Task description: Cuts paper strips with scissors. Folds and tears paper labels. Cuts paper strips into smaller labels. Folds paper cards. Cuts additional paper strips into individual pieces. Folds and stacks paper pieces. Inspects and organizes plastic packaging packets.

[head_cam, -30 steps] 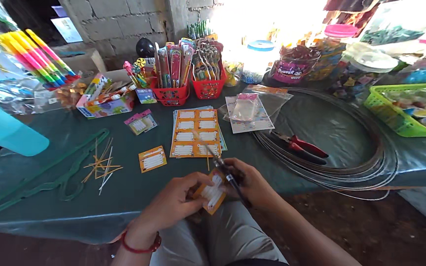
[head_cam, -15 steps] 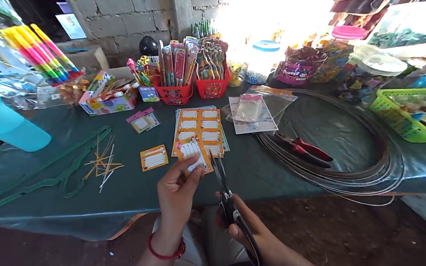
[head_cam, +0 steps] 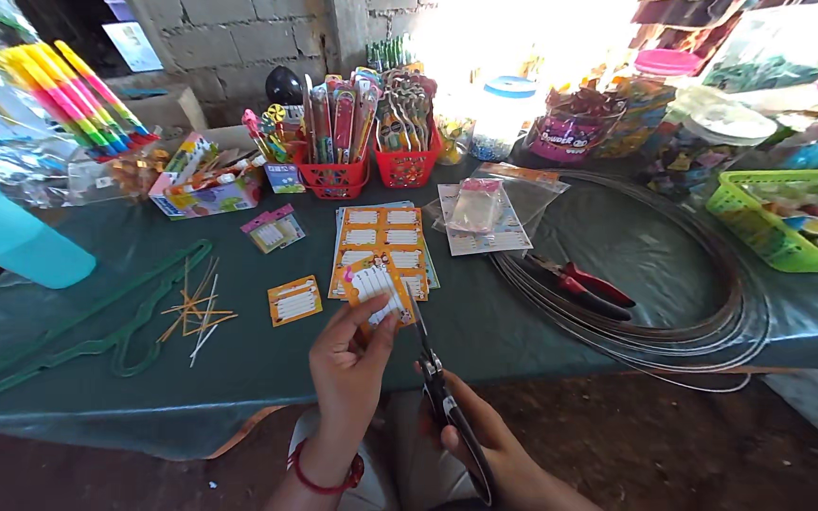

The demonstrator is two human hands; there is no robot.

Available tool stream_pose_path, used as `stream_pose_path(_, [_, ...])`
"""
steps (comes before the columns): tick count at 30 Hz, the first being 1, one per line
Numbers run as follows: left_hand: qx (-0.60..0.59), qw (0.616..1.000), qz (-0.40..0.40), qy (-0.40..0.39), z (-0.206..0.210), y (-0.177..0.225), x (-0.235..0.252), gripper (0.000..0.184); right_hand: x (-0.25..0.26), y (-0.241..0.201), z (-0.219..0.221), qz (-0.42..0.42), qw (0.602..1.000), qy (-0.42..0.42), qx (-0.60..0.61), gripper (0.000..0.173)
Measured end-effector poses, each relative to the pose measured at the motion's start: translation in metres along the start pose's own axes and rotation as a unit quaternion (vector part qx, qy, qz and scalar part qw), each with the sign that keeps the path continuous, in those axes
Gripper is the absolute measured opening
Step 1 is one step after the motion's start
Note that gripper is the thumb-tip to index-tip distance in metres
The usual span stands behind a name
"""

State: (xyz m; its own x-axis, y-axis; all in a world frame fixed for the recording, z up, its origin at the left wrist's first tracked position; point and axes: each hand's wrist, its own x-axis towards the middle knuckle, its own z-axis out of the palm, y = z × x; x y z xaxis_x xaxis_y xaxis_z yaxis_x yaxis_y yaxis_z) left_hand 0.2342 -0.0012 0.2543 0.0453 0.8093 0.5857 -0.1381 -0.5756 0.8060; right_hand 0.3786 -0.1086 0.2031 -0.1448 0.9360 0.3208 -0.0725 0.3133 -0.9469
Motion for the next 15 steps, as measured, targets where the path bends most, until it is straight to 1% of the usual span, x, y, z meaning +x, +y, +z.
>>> stream_pose_path(15, [0.005, 1.000, -0.006, -0.009, 0.0001, 0.0011, -0.0009, 0.021, 0.0014, 0.0021, -0.0031, -0.014, 1.000, 0.002, -0.007, 0.078])
